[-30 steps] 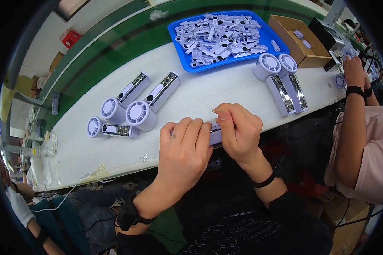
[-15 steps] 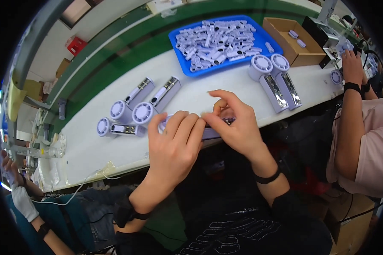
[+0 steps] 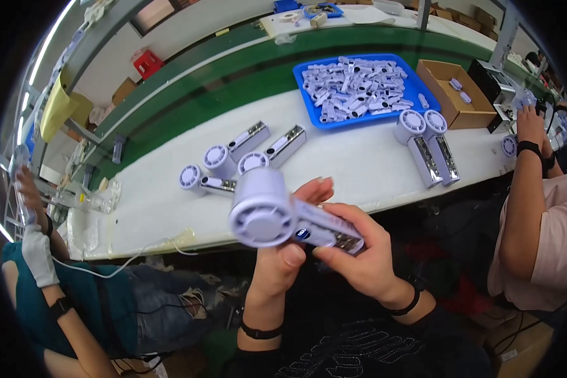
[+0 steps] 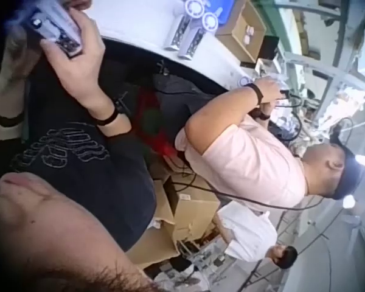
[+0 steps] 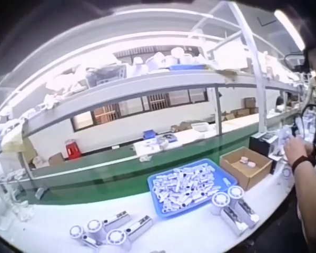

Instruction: The person assembles handheld fans by hand, picking up a fan body and a cover, fitting the cover onto the body, and pressing it into place. The person then picks up a small white button, inserts it into the fan body, and places the assembled fan onto the table.

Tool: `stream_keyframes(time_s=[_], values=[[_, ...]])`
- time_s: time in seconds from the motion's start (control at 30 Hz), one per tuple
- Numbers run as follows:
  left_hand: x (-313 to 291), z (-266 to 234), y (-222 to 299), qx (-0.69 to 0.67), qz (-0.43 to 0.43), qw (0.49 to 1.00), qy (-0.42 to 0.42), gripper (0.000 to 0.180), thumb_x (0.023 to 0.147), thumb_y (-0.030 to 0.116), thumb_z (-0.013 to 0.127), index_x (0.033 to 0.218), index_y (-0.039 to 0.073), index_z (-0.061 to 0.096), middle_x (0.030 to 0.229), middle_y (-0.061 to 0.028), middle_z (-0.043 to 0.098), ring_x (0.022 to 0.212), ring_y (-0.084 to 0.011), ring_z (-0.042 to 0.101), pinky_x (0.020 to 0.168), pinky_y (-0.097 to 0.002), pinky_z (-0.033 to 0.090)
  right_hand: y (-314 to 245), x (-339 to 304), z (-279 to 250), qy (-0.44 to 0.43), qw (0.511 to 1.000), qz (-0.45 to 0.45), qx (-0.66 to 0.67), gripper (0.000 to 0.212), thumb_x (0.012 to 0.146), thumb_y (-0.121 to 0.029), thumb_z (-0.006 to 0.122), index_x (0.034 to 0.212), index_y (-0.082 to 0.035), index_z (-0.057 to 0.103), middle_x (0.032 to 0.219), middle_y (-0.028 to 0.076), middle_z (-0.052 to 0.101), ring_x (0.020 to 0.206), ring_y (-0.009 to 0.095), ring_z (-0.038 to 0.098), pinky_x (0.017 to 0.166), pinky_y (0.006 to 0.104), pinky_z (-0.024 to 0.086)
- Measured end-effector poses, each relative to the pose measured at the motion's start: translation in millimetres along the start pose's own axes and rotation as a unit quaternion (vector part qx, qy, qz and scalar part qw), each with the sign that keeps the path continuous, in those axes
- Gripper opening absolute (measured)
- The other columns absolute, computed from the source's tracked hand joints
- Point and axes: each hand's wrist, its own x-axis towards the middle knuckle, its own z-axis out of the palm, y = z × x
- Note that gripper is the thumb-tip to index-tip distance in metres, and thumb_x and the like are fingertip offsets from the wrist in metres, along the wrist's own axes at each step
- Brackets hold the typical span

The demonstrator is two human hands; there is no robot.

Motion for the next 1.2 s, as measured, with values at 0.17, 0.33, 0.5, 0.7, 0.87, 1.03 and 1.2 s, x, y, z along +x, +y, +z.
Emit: stream_keyframes(time_s=[0.17,0.33,0.5,0.7,0.87,1.03,1.2], values=[[-6.4,-16.0,2.1,0.031,-0.025,0.996,-0.086,0.079,0.089,0.053,0.08,0.138,-0.007,0.066,0.148,-0.0292,0.063,0.144,-0.0415,0.056,0.124,-0.0556,0.04,-22.3,0.6,5.2,-0.066,0.991,0.112,0.038,0.054,0.088,-0.008,0.089,0.136,0.004,0.067,0.112,0.01,0.076,0.098,0.015,0.073,0.09,0.0316,0.059],[-2.8,-31.7,-5.7,0.037,0.015,0.982,-0.186,0.057,0.092,0.038,0.083,0.13,-0.002,0.069,0.139,-0.0247,0.069,0.136,-0.0394,0.062,0.119,-0.0555,0.046,-27.1,13.2,-2.2,-0.231,0.952,0.199,-0.04,0.051,0.081,-0.026,0.094,0.114,0.006,0.073,0.1,0.016,0.078,0.089,0.025,0.079,0.081,0.0344,0.063],[-2.9,-25.2,-8.2,0.026,0.033,0.982,-0.184,0.067,0.086,0.054,0.078,0.115,-0.005,0.074,0.125,-0.0305,0.073,0.135,-0.0472,0.061,0.119,-0.0602,0.044,-17.5,2.6,13.1,-0.157,0.985,0.052,-0.038,0.049,0.081,-0.027,0.093,0.111,0.006,0.075,0.095,0.017,0.077,0.086,0.028,0.079,0.078,0.0348,0.063],[-7.1,-26.9,-18.7,-0.023,0.058,0.968,-0.245,0.07,0.086,0.057,0.078,0.117,-0.006,0.074,0.129,-0.0308,0.073,0.134,-0.0474,0.062,0.12,-0.0598,0.043,-14.4,-11.3,18.9,-0.106,0.994,0.014,0.017,0.049,0.081,-0.028,0.093,0.112,0.006,0.075,0.095,0.016,0.077,0.087,0.028,0.079,0.079,0.0346,0.062],[-19.1,-25.1,-9.3,-0.045,-0.046,0.983,-0.174,0.063,0.091,0.045,0.083,0.126,-0.006,0.072,0.139,-0.0271,0.07,0.14,-0.04,0.06,0.118,-0.0523,0.046,-31.8,-0.7,8.0,-0.21,0.954,0.214,0.01,0.043,0.086,-0.029,0.092,0.109,0.004,0.075,0.097,0.013,0.077,0.092,0.023,0.076,0.083,0.0322,0.06],[-25.1,-15.6,-2.1,0.014,-0.1,0.986,-0.136,0.077,0.088,0.061,0.08,0.124,-0.007,0.073,0.14,-0.0315,0.068,0.137,-0.0439,0.062,0.119,-0.0545,0.045,-34.0,1.0,5.5,-0.283,0.922,0.264,-0.017,0.034,0.089,-0.026,0.093,0.104,0.0,0.077,0.098,0.006,0.075,0.096,0.013,0.071,0.082,0.0287,0.057],[-29.1,-25.8,-23.1,-0.056,-0.047,0.978,-0.194,0.066,0.091,0.047,0.083,0.127,-0.007,0.072,0.141,-0.028,0.069,0.137,-0.0404,0.063,0.116,-0.0526,0.049,-23.7,-13.8,10.7,-0.242,0.951,0.193,-0.006,0.052,0.088,-0.046,0.089,0.105,0.001,0.077,0.096,0.013,0.077,0.091,0.027,0.076,0.08,0.0385,0.059]])
